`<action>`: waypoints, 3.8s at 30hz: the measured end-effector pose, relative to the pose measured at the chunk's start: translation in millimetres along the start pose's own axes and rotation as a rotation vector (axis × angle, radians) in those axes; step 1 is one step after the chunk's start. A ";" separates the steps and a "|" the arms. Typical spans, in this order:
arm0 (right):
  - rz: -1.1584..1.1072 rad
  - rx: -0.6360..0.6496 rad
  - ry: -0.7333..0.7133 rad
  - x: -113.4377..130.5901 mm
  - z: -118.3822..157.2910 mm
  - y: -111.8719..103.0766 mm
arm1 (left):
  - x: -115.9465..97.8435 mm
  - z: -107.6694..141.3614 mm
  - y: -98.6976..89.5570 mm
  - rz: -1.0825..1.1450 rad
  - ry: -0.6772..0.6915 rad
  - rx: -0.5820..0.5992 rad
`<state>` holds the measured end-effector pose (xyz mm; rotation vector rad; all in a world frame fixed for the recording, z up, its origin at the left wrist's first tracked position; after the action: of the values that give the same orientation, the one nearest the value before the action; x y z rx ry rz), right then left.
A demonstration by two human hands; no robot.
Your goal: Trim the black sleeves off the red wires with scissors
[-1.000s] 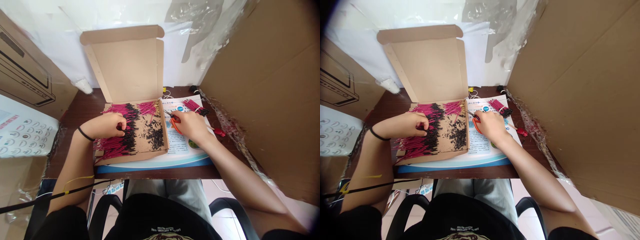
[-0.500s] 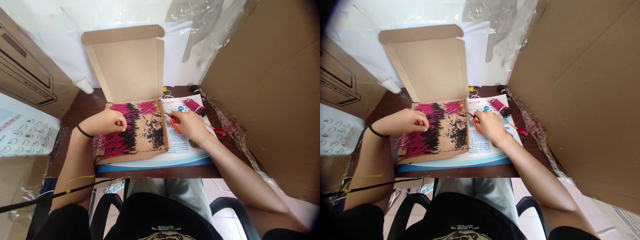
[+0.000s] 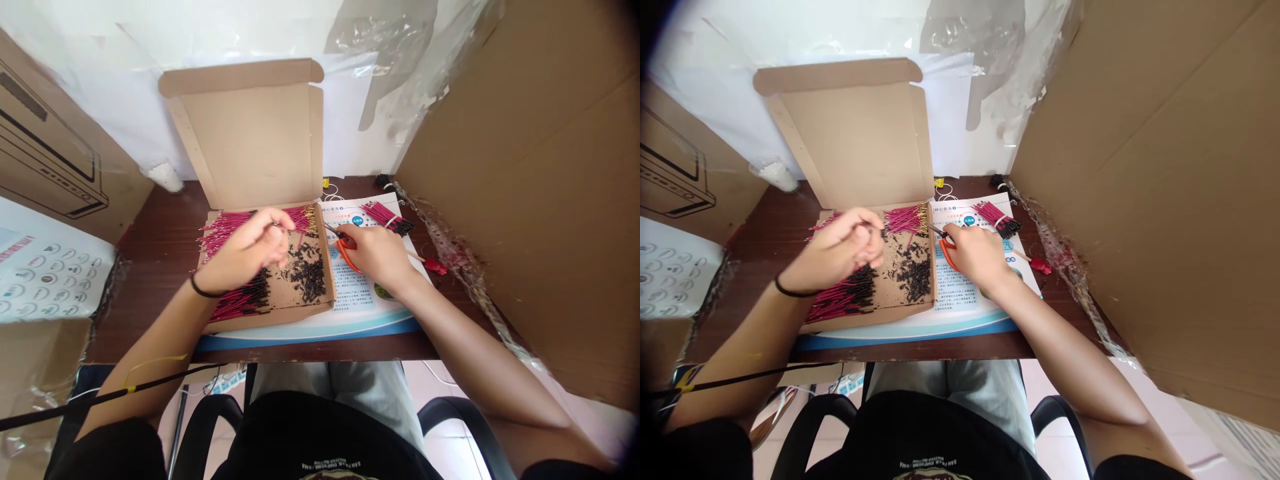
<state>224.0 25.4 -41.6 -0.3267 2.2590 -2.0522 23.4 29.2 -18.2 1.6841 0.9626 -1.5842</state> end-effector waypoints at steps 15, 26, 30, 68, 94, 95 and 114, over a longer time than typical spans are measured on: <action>-0.440 -0.252 -0.210 16.5 12.1 -6.9 | 57.1 -9.5 26.5 0.138 -0.062 -0.247; -0.381 -0.193 -0.177 20.7 13.2 -4.7 | 60.5 -8.6 22.8 0.116 -0.031 -0.312; -0.366 -0.206 -0.197 21.9 12.9 -4.1 | 56.9 -8.3 24.1 0.083 -0.018 -0.302; -0.338 -0.163 -0.215 21.6 14.3 -4.7 | 52.3 -8.8 22.4 -0.038 0.041 -0.298; -0.294 -0.158 -0.020 13.3 5.5 6.2 | 54.0 -9.0 20.8 0.003 0.070 -0.336; -0.261 -0.144 0.004 13.0 3.9 9.9 | 53.8 -9.0 20.4 0.003 0.072 -0.341; -0.077 -0.054 0.112 -11.7 -8.6 7.2 | 27.8 0.8 36.2 -0.193 0.145 -0.129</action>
<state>232.9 36.8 -48.9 -0.3142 2.4060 -2.0993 53.8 11.5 -47.3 1.6748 1.3074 -1.4997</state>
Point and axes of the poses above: each hand's wrist, its own z-axis away from the middle knuckle, its own y-axis out of the palm, x = y × z, the point moved 5 cm from there along -z, towards the middle knuckle, and after that the axes turned 2 degrees about -y, right-handed, at the moved point
